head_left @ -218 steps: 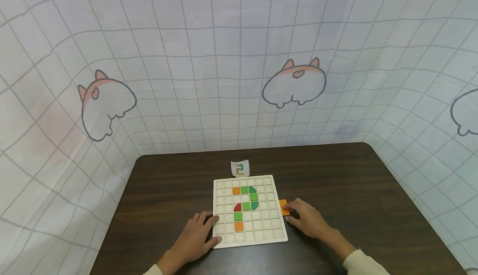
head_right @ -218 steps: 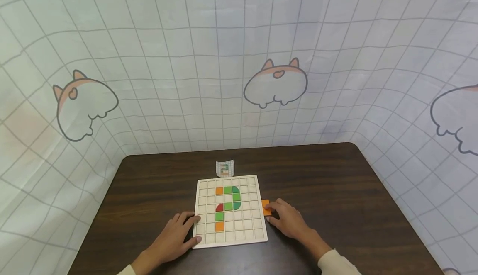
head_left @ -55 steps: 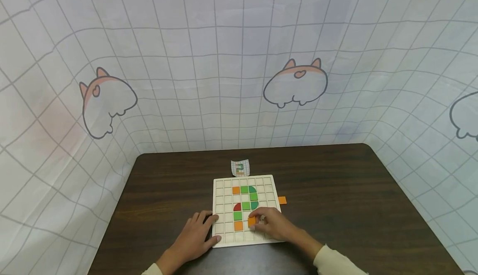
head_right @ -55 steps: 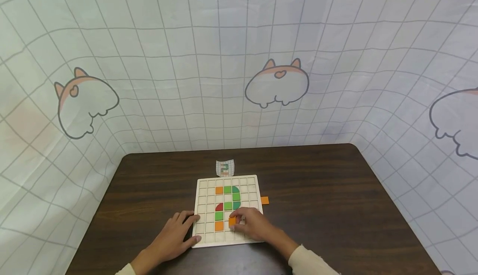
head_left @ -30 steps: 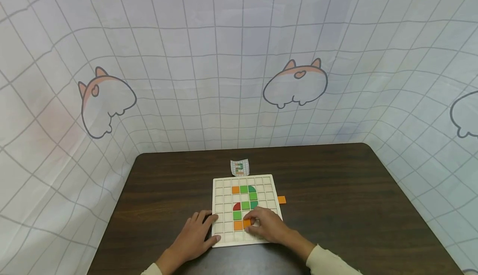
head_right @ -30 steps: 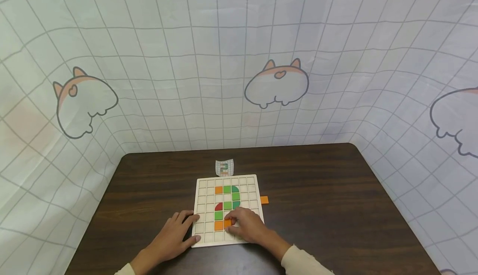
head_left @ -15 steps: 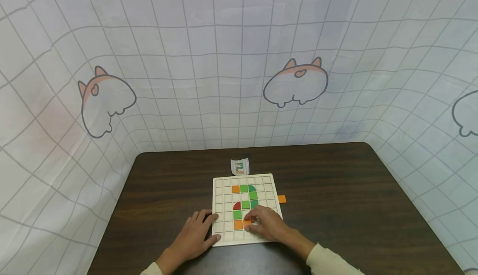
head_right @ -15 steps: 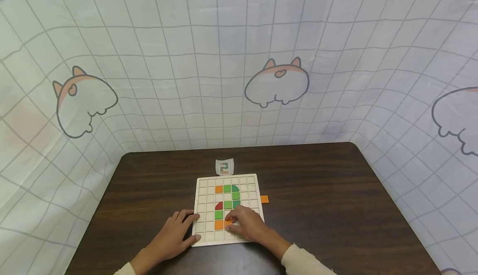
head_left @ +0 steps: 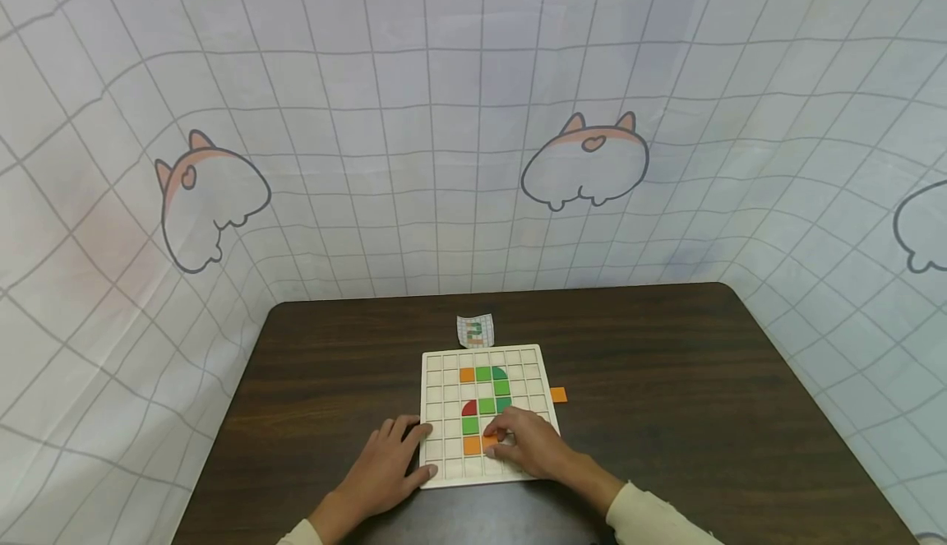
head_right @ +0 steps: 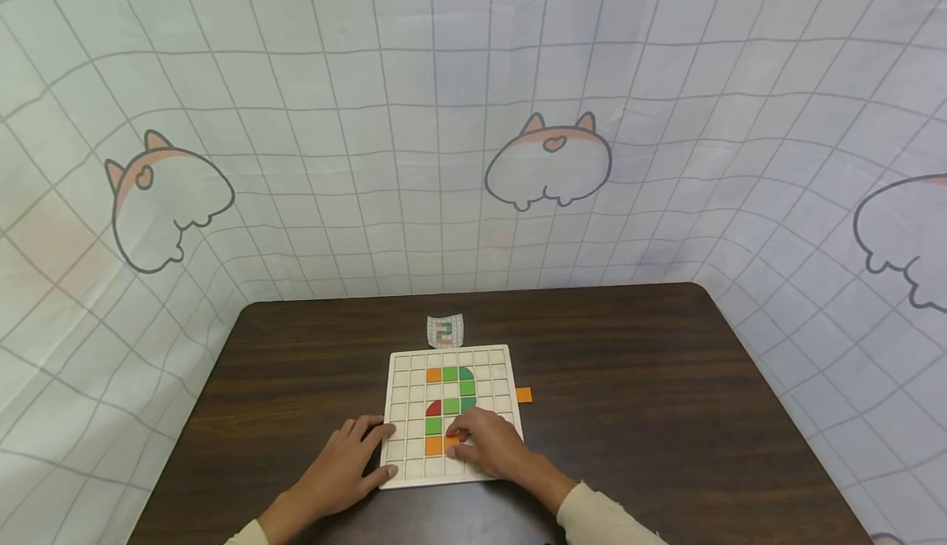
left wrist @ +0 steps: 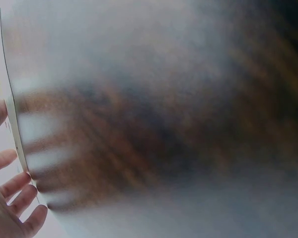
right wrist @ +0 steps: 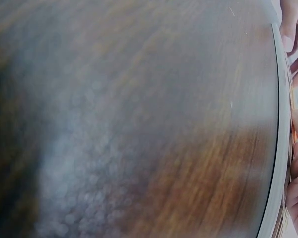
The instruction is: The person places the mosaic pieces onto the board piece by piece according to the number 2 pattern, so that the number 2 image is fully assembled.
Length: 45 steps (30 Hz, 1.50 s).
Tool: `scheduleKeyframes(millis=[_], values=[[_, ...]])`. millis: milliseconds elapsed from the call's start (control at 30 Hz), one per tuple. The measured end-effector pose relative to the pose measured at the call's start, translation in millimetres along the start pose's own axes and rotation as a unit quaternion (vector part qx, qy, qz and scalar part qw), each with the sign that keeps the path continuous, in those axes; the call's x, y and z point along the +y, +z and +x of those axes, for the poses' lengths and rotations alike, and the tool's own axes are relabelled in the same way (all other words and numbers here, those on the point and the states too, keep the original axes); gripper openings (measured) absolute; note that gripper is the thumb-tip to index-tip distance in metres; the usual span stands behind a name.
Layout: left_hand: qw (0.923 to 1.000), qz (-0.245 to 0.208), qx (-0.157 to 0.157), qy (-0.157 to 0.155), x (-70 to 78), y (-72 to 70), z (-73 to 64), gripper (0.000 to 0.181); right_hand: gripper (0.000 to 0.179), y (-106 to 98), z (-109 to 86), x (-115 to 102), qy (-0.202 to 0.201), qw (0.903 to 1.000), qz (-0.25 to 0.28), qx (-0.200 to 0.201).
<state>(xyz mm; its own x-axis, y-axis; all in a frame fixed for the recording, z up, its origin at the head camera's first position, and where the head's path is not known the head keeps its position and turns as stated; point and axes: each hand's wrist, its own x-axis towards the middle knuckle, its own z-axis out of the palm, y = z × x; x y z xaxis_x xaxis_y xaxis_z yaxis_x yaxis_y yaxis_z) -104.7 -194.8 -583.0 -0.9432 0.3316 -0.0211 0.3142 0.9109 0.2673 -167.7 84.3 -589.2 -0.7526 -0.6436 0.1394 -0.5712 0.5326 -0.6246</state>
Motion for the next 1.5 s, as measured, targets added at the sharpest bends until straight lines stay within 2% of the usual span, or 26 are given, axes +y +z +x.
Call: scheduleKeyframes(millis=[367, 867, 1500], values=[[1.0000, 0.001, 0.004, 0.005, -0.5, 1.7, -0.3, 0.060, 0.017, 0.0, -0.8, 3.5, -0.015, 0.9999, 0.001, -0.004], [1.0000, -0.002, -0.003, 0.001, 0.0, 0.0, -0.5, 0.060, 0.018, -2.3, 0.4, 3.4, -0.004, 0.9998, 0.010, -0.019], [1.0000, 0.002, -0.004, 0.002, -0.5, 0.8, 0.1, 0.061, 0.017, -0.9, -1.0, 4.8, -0.014, 0.9998, 0.010, -0.011]])
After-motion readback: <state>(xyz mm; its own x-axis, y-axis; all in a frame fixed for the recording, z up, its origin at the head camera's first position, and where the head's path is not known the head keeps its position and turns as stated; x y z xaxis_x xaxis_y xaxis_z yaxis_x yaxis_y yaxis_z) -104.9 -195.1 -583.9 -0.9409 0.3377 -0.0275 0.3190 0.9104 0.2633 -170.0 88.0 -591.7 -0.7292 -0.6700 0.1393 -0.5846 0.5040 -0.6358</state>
